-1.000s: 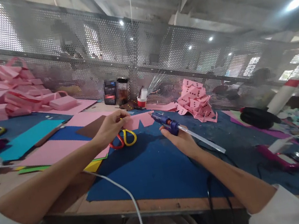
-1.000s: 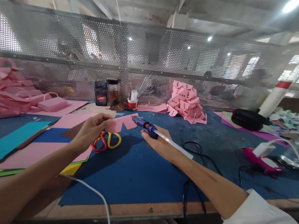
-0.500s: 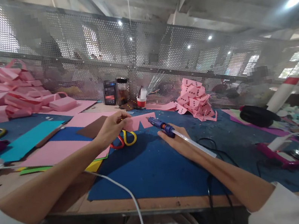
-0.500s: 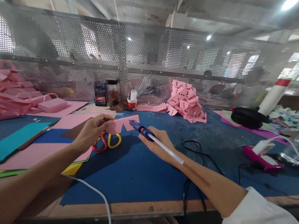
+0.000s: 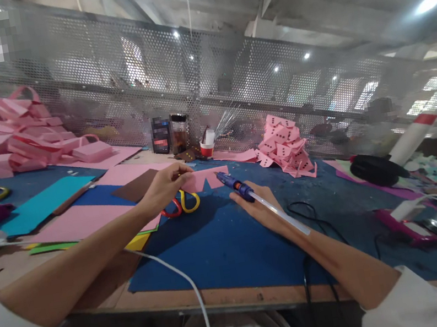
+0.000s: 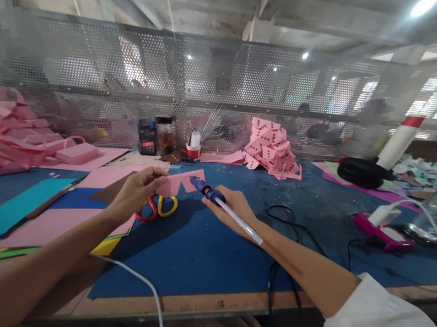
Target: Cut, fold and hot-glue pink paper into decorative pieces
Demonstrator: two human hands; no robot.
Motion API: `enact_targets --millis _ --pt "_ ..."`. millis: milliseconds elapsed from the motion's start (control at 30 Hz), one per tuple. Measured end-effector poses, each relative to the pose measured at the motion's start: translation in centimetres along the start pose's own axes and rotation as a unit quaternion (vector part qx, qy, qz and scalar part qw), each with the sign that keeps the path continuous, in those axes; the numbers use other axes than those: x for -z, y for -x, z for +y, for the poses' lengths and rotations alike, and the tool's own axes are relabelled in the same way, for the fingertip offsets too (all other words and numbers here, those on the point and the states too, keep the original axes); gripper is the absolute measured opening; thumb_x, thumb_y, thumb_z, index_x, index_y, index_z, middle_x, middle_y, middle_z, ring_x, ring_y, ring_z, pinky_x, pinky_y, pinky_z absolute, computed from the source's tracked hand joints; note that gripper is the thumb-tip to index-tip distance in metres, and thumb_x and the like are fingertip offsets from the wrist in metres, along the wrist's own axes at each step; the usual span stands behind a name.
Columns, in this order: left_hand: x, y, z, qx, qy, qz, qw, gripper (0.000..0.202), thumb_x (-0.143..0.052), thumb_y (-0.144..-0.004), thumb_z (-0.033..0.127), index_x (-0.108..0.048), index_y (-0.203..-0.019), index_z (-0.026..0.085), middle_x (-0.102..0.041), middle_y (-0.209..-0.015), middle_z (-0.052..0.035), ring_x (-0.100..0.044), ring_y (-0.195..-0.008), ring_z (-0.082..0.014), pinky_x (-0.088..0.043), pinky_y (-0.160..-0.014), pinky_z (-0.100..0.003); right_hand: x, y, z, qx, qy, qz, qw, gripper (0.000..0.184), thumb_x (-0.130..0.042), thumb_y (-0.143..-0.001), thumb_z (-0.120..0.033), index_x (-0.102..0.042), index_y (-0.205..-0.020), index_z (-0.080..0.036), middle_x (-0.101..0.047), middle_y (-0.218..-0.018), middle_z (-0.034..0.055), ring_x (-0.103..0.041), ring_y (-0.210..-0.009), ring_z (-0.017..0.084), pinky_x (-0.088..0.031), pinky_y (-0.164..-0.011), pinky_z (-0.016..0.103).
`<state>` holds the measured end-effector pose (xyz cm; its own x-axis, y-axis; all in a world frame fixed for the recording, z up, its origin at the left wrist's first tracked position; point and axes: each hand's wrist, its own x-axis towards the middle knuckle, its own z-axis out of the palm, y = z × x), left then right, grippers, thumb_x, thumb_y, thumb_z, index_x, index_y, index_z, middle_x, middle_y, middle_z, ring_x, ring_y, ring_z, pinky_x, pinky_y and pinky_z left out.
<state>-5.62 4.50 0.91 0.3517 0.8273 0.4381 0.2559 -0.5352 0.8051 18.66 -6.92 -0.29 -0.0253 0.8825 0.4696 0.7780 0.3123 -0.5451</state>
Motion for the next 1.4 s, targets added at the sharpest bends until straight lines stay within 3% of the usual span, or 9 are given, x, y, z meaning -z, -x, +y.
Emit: enact_targets --millis 767,1400 --pt "-0.01 0.01 -0.04 0.002 -0.004 -0.006 1.000 0.032 -0.058 -0.081 0.047 -0.063 -0.093 0.018 -0.063 -0.078 -0.0015 -0.054 -0.071 -0.0157 -0.038 -0.061 -0.025 0.22 -0.07 -0.34 0.000 0.029 -0.011 1.000 0.035 -0.052 -0.087 -0.055 -0.054 -0.075 -0.023 -0.061 -0.064 0.0004 -0.058 -0.060 0.018 -0.036 -0.056 0.026" --pt "0.04 0.08 -0.11 -0.007 0.000 -0.014 1.000 0.030 -0.058 -0.082 0.046 -0.063 -0.093 0.018 -0.064 -0.080 -0.0024 -0.056 -0.076 -0.0173 -0.042 -0.066 -0.026 -0.08 -0.10 0.16 0.004 0.028 -0.012 1.000 0.038 -0.052 -0.087 -0.057 -0.047 -0.071 -0.023 -0.054 -0.061 -0.0015 -0.052 -0.057 0.016 -0.033 -0.055 0.026"
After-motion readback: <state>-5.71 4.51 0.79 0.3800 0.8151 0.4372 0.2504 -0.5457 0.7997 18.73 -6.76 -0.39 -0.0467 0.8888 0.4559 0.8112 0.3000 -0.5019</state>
